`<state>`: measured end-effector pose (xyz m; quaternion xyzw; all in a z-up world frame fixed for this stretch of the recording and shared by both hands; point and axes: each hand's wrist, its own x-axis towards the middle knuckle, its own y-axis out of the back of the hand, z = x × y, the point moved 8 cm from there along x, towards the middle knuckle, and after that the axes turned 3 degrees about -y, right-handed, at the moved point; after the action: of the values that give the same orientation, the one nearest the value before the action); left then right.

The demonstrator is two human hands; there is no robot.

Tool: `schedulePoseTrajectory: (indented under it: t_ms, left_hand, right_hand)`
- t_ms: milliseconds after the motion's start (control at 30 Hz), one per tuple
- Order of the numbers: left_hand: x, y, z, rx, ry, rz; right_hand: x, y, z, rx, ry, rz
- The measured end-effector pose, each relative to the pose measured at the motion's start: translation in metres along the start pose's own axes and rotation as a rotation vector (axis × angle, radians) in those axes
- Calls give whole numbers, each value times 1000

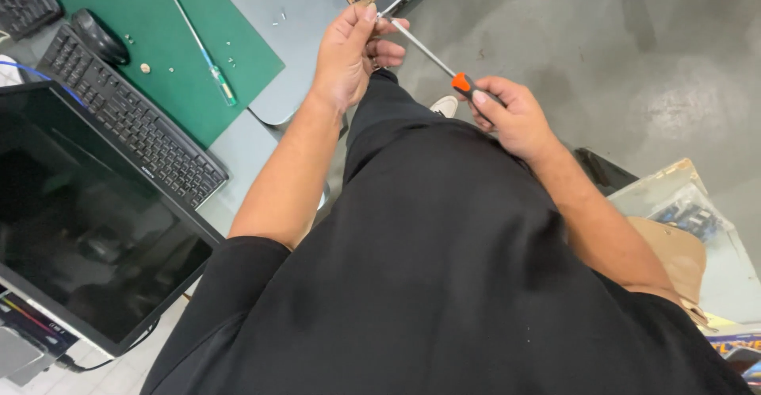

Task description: Removing screws from a power supply unit casing and inspecting internal components.

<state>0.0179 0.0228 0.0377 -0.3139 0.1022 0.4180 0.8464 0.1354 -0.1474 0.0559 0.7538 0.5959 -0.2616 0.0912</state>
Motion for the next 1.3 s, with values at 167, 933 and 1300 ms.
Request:
schedulePoseTrajectory:
  t_ms: [167,933,1300]
  left_hand:
    - [-3,-9,-2,-45,27,1]
    - [-24,13,-5,373,322,-134]
    - [-27,39,-41,473,45,310]
  right_hand:
    - [-4,5,11,-70,-30,64]
    - [-39,-5,-41,-884,315,278]
    - [-6,-18,83,-152,-425,-53]
